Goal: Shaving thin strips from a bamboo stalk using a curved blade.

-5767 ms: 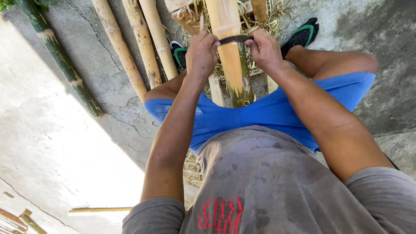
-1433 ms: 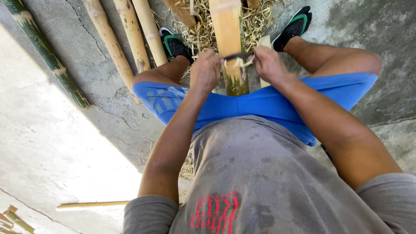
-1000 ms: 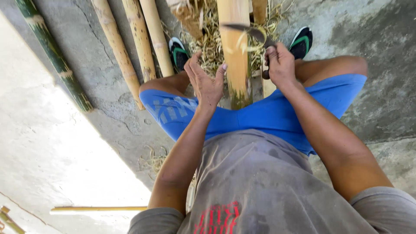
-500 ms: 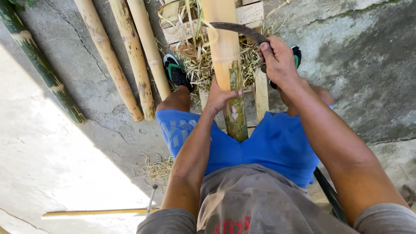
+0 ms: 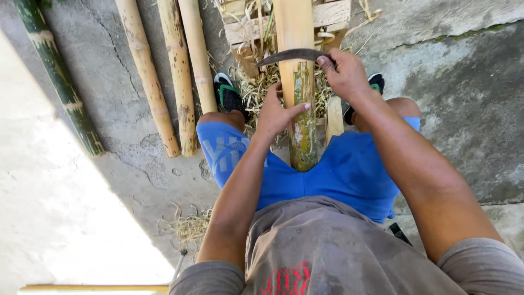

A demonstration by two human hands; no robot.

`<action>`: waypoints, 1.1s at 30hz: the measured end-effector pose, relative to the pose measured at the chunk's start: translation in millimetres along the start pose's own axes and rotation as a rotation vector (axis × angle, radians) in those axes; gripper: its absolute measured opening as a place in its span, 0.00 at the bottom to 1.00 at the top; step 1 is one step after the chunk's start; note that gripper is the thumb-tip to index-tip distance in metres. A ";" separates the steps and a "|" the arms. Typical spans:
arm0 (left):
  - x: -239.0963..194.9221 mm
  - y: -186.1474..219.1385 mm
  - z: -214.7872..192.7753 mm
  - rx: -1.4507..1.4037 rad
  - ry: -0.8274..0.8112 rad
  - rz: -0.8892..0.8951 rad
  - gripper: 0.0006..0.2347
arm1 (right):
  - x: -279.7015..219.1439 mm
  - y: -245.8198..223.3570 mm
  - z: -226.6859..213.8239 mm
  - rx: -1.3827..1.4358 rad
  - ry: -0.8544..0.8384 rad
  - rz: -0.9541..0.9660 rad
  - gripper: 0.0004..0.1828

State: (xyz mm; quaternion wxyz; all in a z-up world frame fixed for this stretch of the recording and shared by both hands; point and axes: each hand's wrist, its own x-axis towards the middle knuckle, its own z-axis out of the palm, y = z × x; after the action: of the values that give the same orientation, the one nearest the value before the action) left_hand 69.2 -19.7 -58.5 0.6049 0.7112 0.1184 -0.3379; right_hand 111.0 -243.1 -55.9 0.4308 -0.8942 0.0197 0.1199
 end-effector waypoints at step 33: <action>-98.3 -63.3 2.0 0.622 0.265 0.426 0.04 | -174.8 23.5 45.4 -0.191 -0.056 -0.097 0.18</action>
State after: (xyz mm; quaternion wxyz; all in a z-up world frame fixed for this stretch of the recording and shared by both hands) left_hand -41.1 17.3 -46.6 0.3969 0.9065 -0.0626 -0.1299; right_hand -70.8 -234.5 -60.7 0.3492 -0.9275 -0.0472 0.1250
